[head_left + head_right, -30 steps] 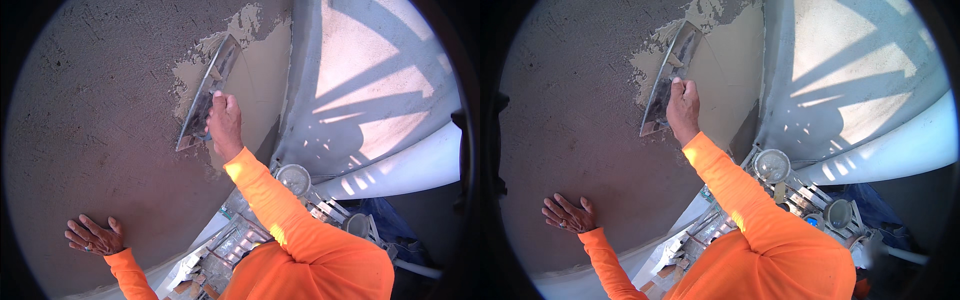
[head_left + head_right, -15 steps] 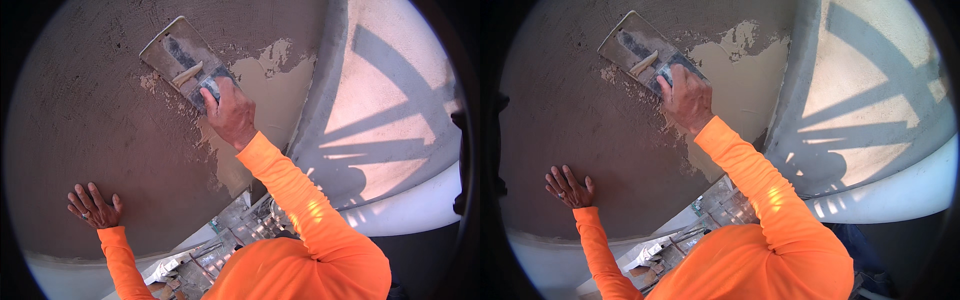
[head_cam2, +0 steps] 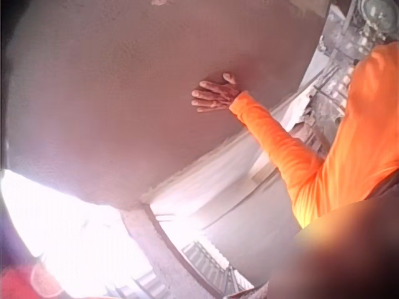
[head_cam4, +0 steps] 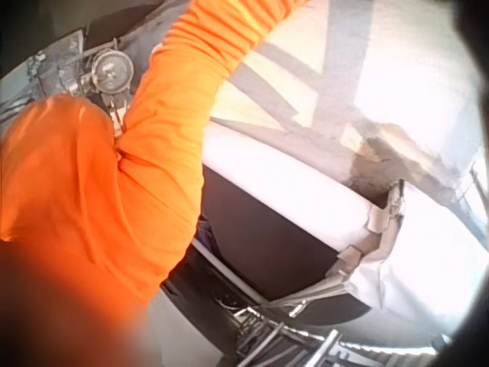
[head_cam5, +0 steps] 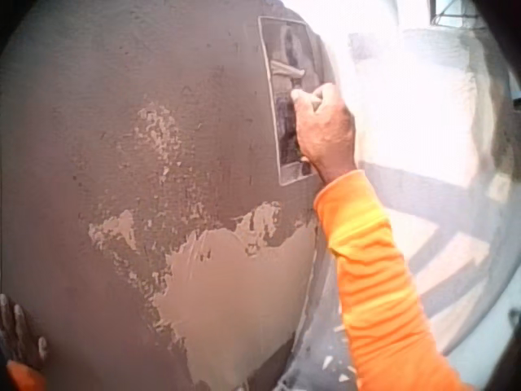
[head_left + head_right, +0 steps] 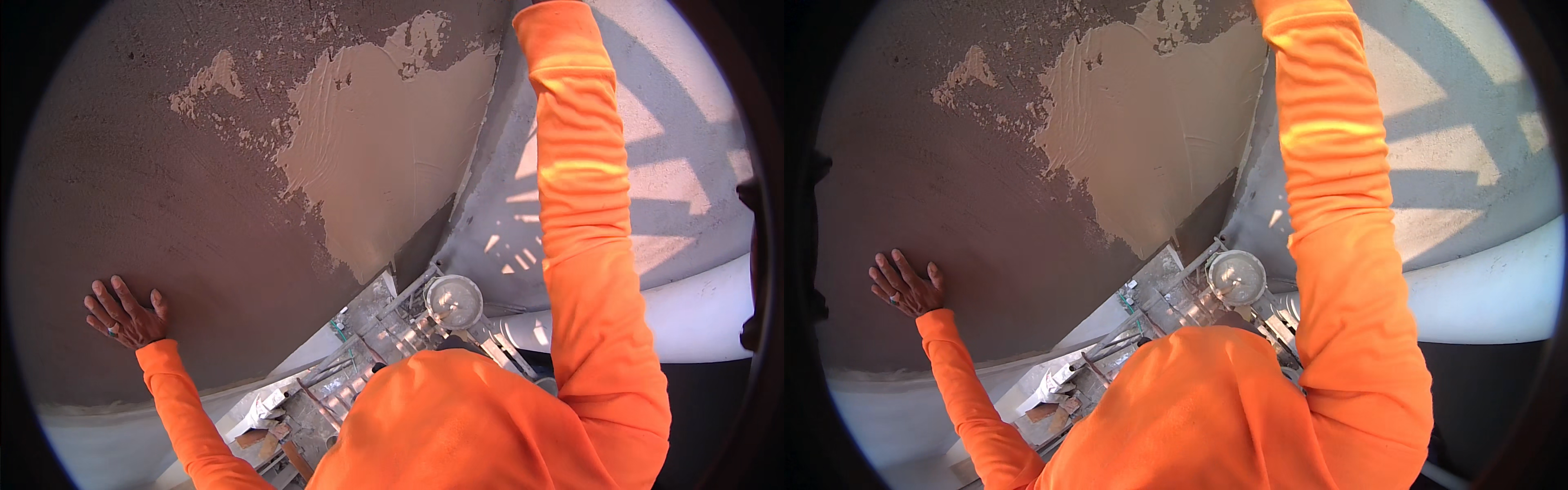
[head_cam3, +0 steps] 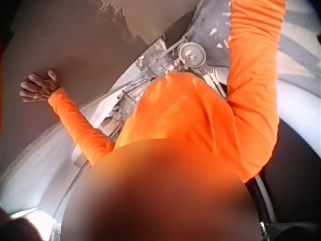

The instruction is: The person applies plaster to a curved wall using a trowel and hawk. They repeatedly scoop plaster from a bucket, spread it on the wall, and smooth the surface with consistent strokes.

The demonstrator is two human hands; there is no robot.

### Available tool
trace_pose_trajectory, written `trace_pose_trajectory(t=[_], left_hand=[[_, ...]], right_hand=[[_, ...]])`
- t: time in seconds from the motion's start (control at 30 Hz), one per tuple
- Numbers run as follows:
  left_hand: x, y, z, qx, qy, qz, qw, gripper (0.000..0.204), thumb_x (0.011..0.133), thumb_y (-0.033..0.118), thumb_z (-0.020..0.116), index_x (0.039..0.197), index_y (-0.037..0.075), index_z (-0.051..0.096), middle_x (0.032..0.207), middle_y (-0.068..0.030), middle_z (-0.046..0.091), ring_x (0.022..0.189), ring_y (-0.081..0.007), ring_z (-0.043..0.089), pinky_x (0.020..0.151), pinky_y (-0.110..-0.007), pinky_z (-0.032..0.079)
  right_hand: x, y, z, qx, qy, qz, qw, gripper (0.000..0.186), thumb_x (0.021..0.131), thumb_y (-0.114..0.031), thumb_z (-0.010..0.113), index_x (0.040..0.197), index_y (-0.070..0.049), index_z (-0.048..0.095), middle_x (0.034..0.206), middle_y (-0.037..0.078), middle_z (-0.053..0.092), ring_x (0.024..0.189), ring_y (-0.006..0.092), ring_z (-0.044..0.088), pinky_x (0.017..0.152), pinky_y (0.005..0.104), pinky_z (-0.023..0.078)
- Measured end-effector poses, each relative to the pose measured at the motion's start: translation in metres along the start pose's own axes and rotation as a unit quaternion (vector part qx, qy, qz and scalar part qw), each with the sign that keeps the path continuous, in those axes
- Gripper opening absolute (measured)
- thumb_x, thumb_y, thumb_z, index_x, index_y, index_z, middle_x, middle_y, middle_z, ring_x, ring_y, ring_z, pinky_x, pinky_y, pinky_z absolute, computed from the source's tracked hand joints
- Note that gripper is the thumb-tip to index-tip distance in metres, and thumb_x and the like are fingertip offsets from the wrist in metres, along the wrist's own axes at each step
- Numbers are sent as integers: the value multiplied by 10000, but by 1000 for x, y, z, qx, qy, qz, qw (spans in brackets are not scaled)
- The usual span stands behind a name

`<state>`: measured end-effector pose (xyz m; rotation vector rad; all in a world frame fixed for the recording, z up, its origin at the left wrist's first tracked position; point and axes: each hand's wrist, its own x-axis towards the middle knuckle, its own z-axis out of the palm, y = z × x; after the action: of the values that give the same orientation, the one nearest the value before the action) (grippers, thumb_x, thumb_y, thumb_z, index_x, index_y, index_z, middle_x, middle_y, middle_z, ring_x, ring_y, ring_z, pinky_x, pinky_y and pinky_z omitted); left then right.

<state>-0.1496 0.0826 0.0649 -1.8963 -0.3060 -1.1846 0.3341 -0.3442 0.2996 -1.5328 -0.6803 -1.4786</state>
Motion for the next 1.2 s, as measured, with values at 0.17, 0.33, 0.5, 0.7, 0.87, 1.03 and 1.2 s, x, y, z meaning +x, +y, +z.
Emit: trace_pose_trajectory(t=[0.17, 0.33, 0.5, 0.7, 0.87, 1.03, 1.2], left_hand=[[-8, 4, 5, 4, -23, -23, 999, 749, 1022, 632, 441, 1635, 219, 320, 1724, -108, 224, 1610, -370, 105, 1256, -635, 122], [-101, 108, -33, -71, -202, -77, 974, 796, 1031, 610, 472, 1661, 179, 248, 1734, -158, 160, 1600, -433, 74, 1236, -684, 103], [-250, 319, -129, -283, -729, -123, 611, 322, 981, 436, 630, 1054, 146, 749, 1016, -167, 763, 923, -392, 738, 836, -488, 580], [-318, 544, -144, -360, -754, 99, 540, 249, 920, 302, 712, 1041, 93, 652, 1154, -155, 619, 959, -413, 682, 846, -552, 543], [-369, 757, -62, -471, -654, 194, 560, 324, 914, 319, 717, 1122, 90, 621, 1177, -159, 636, 1003, -390, 677, 852, -541, 542], [-434, 900, -47, -409, -658, 356, 522, 370, 918, 422, 688, 1105, 103, 691, 1112, -115, 701, 1028, -330, 705, 878, -490, 556], [-460, 958, -53, -310, -675, 449, 497, 318, 951, 376, 655, 1107, 100, 675, 1063, -110, 753, 1021, -302, 732, 894, -461, 559]], right_hand=[[-215, 88, -104, 197, -67, 268, 941, 352, 1026, -372, 694, 1070, -28, 635, 733, -12, 543, 580, 73, 522, 527, 235, 458], [-464, 91, -239, 100, -61, 757, 643, 324, 1045, -420, 635, 1046, -99, 590, 689, -41, 445, 508, 68, 427, 425, 248, 356], [-654, 59, -364, 84, 21, 894, 440, 329, 1092, -445, 514, 1110, -135, 623, 797, -21, 578, 579, 102, 522, 499, 288, 446], [-833, 26, -438, 127, 212, 941, 230, 324, 1057, -386, 513, 1172, -119, 657, 1009, 47, 710, 901, 227, 693, 812, 409, 573], [-942, 18, -474, 103, 266, 937, 201, 349, 1053, -399, 523, 1217, -112, 633, 1053, 60, 704, 968, 231, 692, 867, 417, 575], [-970, 21, -483, 127, 261, 930, 225, 346, 1087, -365, 505, 1304, -108, 581, 1107, 36, 679, 956, 199, 689, 845, 380, 586], [-955, 36, -484, 94, 242, 933, 251, 315, 1099, -346, 512, 1273, -91, 578, 1051, 32, 662, 933, 152, 681, 814, 332, 586]])
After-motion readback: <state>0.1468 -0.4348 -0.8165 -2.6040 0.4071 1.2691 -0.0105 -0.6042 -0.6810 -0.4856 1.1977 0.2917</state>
